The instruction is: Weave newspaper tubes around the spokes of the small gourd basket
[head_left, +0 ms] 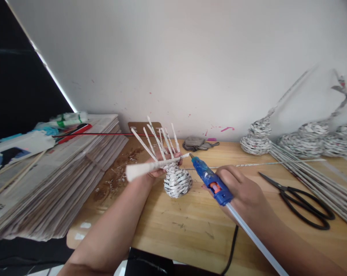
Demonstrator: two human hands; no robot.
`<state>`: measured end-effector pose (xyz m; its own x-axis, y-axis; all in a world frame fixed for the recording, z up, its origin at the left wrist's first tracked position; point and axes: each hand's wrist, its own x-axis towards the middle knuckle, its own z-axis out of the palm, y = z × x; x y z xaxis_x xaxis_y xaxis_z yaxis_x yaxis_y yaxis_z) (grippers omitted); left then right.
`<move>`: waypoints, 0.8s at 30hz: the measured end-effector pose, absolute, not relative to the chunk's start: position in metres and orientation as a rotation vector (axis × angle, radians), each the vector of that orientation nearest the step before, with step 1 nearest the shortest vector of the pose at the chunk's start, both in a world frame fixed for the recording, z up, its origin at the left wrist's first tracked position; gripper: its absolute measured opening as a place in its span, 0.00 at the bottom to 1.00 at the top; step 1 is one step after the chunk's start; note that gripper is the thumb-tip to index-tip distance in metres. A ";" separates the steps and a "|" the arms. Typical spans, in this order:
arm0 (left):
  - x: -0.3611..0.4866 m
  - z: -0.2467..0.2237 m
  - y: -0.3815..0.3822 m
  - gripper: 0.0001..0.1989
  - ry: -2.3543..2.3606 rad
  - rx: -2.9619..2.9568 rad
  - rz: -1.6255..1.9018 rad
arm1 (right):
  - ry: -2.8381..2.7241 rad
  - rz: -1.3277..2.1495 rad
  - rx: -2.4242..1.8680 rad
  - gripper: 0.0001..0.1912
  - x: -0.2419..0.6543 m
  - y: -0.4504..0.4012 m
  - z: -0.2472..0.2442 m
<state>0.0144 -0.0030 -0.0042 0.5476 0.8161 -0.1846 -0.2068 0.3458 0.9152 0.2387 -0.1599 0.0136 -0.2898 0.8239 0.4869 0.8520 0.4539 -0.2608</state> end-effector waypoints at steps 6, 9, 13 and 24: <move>0.017 0.004 -0.008 0.15 0.652 1.058 0.713 | -2.059 -0.110 -1.340 0.04 0.236 -0.158 0.019; 0.015 0.004 -0.011 0.13 0.613 1.082 0.695 | -2.025 -0.116 -1.327 0.05 0.235 -0.158 0.023; 0.014 0.004 -0.012 0.16 0.606 1.085 0.674 | -1.967 -0.103 -1.288 0.05 0.232 -0.157 0.026; 0.012 0.012 -0.013 0.19 0.559 1.009 0.724 | -1.547 0.508 -1.237 0.12 0.236 -0.159 0.020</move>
